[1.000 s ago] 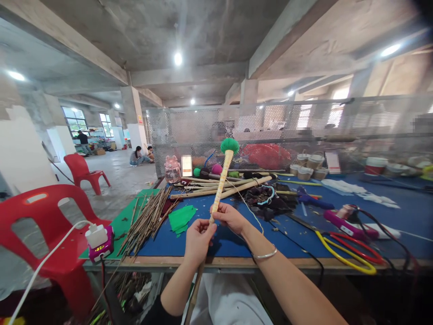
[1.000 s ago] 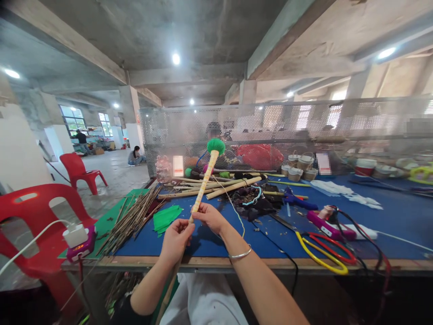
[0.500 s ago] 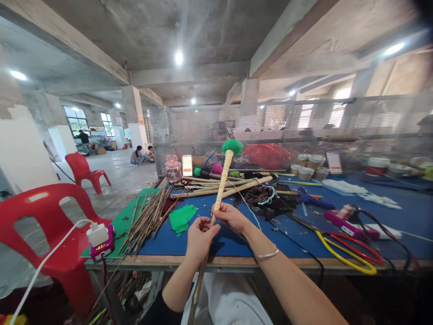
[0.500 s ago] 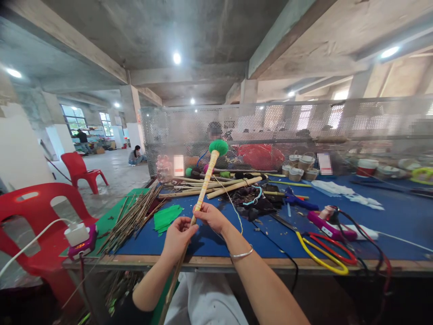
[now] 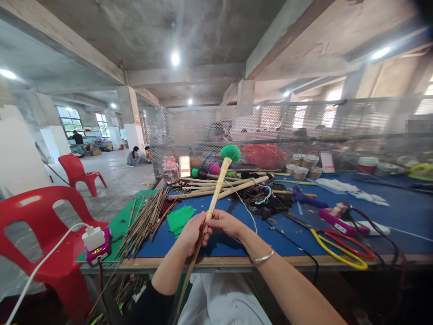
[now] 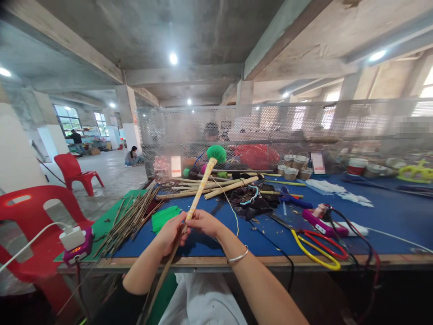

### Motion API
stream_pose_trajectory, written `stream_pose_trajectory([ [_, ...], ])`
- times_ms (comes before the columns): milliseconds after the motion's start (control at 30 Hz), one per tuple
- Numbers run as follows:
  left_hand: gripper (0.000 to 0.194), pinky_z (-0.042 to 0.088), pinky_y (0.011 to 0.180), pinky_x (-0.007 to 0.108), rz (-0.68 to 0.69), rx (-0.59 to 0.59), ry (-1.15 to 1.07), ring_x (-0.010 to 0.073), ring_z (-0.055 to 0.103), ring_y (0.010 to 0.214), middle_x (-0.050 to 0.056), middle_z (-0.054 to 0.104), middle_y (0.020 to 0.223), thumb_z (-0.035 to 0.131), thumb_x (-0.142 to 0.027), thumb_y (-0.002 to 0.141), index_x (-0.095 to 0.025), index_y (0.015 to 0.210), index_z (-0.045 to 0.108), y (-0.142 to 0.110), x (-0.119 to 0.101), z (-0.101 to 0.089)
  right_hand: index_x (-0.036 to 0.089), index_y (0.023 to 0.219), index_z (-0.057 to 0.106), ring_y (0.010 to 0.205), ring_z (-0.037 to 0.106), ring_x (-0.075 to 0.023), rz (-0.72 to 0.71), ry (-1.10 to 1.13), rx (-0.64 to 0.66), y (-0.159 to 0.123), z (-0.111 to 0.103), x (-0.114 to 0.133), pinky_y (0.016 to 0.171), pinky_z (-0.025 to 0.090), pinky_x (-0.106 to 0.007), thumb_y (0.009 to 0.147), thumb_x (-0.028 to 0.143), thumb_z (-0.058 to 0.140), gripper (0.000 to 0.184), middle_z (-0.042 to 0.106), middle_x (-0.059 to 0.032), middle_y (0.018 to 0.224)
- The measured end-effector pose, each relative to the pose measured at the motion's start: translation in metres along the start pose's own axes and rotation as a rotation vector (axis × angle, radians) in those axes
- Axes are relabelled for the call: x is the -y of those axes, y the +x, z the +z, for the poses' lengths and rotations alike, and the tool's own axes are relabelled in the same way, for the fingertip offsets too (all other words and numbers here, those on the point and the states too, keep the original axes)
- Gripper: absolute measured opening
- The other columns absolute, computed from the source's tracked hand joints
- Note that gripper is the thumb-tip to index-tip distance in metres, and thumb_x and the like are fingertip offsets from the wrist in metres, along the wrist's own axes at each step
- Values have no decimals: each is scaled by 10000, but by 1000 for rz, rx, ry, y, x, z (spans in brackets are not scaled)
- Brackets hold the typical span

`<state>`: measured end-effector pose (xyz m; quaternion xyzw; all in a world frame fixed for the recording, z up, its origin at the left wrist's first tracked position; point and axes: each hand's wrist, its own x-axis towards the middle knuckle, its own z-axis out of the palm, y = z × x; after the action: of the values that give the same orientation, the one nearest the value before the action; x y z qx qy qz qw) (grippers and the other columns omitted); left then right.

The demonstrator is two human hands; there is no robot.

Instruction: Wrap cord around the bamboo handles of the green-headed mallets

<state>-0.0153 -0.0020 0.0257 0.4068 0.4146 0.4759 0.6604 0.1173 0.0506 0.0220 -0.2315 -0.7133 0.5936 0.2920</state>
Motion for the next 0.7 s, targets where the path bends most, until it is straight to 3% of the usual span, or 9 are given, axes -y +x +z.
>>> stream_pose_trajectory([
  [100,403,132,289,127,56,-10,90,7,252,285,-79,403,453,556,-533,671,-158,817,525,-8,-3,-2,130,851,515,483,399,-76,-14,-285,-115,-10,15,13,448,258,-198,757,368,523,255,528,3,619],
  [200,458,104,301,135,68,-48,57,4,212,297,-91,375,456,567,-543,650,-159,898,530,-18,1,-10,173,955,508,544,444,-109,34,-737,-335,-44,26,36,516,293,-217,762,281,515,222,528,21,608],
  [267,492,99,310,136,66,-95,21,3,210,309,-93,363,463,572,-556,635,-154,916,530,-22,6,-17,191,840,550,610,490,-129,80,-976,-362,-77,32,52,569,311,-234,792,259,462,121,570,1,661],
  [300,498,100,314,135,73,-114,4,3,216,316,-93,360,468,576,-561,628,-153,911,531,-23,8,-20,195,789,561,640,511,-137,104,-1036,-335,-94,36,58,588,320,-238,813,258,422,154,588,-8,682],
  [400,499,106,322,134,108,-146,-22,4,237,330,-90,365,485,590,-560,614,-152,895,530,-24,10,-24,214,773,582,679,554,-149,163,-1059,-278,-139,45,69,605,354,-233,837,243,354,238,624,-14,727],
  [467,502,106,322,136,120,-159,-20,3,234,332,-89,366,488,590,-561,611,-150,892,532,-24,10,-24,224,835,598,694,577,-153,194,-1024,-306,-161,47,68,623,386,-235,831,218,332,266,640,-19,751],
  [567,500,104,320,137,127,-178,-13,2,224,329,-91,364,481,590,-561,610,-150,889,533,-25,10,-21,211,987,593,743,609,-168,215,-941,-479,-185,45,59,682,435,-250,807,226,333,317,658,-45,796],
  [700,497,109,317,133,141,-183,-3,6,228,328,-93,363,471,585,-563,616,-151,889,532,-26,11,-20,243,1062,574,706,637,-204,259,-772,-700,-208,39,42,668,487,-282,788,377,382,360,669,-56,725],
])
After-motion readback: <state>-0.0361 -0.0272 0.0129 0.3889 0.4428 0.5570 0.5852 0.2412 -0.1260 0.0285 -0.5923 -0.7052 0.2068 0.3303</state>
